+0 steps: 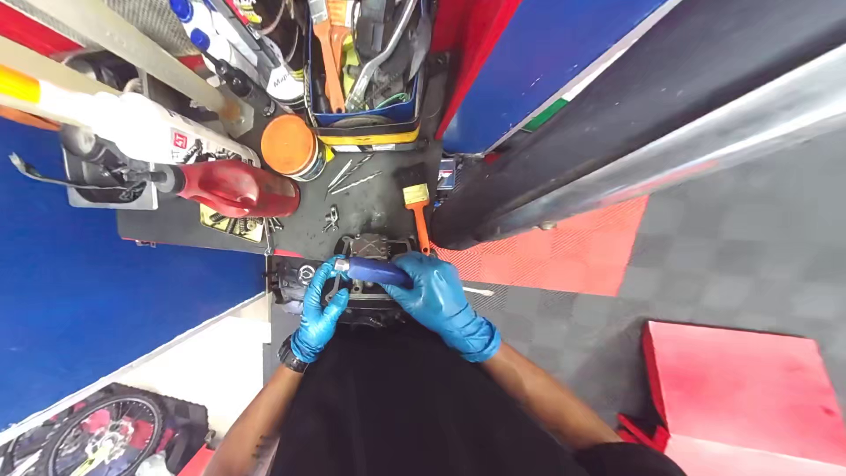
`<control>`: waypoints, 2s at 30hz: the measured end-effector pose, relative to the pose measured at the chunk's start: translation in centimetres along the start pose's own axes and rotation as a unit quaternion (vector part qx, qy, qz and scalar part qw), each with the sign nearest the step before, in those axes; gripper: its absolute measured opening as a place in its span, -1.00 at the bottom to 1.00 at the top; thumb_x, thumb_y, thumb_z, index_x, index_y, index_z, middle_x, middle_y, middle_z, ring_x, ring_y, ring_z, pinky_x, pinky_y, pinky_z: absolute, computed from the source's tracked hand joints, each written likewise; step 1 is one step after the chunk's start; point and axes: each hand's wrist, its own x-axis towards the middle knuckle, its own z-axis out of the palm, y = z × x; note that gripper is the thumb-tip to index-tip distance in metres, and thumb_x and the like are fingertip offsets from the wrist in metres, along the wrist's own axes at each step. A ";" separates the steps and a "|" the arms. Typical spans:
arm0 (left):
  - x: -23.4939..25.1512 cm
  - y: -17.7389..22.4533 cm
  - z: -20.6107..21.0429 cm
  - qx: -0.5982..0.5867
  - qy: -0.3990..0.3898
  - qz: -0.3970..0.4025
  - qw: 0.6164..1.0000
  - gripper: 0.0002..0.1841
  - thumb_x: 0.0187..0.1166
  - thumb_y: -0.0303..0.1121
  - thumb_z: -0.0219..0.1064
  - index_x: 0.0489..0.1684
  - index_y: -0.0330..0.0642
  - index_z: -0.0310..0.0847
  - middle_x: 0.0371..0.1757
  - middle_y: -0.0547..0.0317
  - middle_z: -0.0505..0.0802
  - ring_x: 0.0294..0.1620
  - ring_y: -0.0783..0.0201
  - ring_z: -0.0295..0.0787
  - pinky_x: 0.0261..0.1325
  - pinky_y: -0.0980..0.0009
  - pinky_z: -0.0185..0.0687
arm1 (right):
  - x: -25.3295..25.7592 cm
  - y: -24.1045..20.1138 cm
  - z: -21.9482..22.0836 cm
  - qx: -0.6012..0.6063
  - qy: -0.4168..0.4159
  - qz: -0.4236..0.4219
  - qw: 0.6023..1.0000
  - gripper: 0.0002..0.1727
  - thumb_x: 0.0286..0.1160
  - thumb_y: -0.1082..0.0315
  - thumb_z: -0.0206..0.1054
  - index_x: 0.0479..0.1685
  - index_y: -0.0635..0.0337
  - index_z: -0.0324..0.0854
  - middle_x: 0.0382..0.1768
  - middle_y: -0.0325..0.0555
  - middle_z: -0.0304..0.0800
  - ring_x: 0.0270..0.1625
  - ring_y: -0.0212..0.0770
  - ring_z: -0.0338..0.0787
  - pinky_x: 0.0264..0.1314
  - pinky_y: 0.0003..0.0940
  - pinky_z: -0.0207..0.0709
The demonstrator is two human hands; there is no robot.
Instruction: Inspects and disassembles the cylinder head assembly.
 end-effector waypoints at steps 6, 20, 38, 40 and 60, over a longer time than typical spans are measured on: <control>0.0 -0.2 -0.1 -0.001 -0.009 0.002 1.000 -0.45 0.58 -0.23 0.28 0.38 -0.56 0.45 0.28 0.05 0.74 0.37 0.36 0.62 0.54 0.31 0.49 | 0.7 -0.3 -0.2 0.038 -0.014 0.022 0.999 -0.69 0.35 0.10 0.43 -0.32 0.21 0.79 -0.42 0.01 0.83 -0.31 -0.01 0.84 -0.26 0.04 0.61; 3.3 6.0 1.5 0.338 -0.023 0.017 0.941 -0.77 0.51 -0.25 0.47 -0.01 -0.16 0.82 -0.01 0.07 0.84 0.03 0.28 0.79 0.16 0.33 0.73 | 0.2 -0.1 0.2 0.227 0.066 0.050 0.970 -0.78 0.44 0.24 0.51 -0.22 0.24 0.80 -0.39 -0.22 0.84 -0.34 -0.52 0.76 -0.19 -0.56 0.65; 4.3 6.9 2.2 0.504 -0.081 0.090 0.855 -0.75 0.58 -0.23 0.33 -0.28 -0.25 0.79 -0.38 -0.04 0.88 -0.39 0.02 0.88 -0.40 0.04 0.74 | 0.6 0.1 0.0 0.083 0.017 -0.019 0.996 -0.77 0.41 0.28 0.38 -0.14 0.26 0.80 -0.38 0.03 0.86 -0.29 -0.04 0.87 -0.17 -0.03 0.67; 4.7 7.0 2.1 0.514 -0.090 0.092 0.848 -0.73 0.58 -0.22 0.32 -0.33 -0.25 0.79 -0.38 -0.06 0.87 -0.37 -0.02 0.89 -0.39 0.02 0.74 | 1.1 -0.2 -0.3 0.087 0.000 -0.010 0.996 -0.74 0.42 0.22 0.42 -0.10 0.22 0.82 -0.33 0.00 0.90 -0.24 -0.07 0.88 -0.12 -0.05 0.70; 6.3 6.3 1.1 0.388 -0.097 0.033 0.916 -0.77 0.64 -0.26 0.31 -0.08 -0.19 0.82 -0.19 0.11 0.92 -0.16 0.28 0.87 0.01 0.26 0.78 | 2.7 0.4 -1.6 0.134 -0.060 0.094 0.985 -0.68 0.50 0.07 0.41 -0.31 0.18 0.77 -0.48 -0.16 0.73 -0.39 -0.26 0.70 -0.23 -0.18 0.55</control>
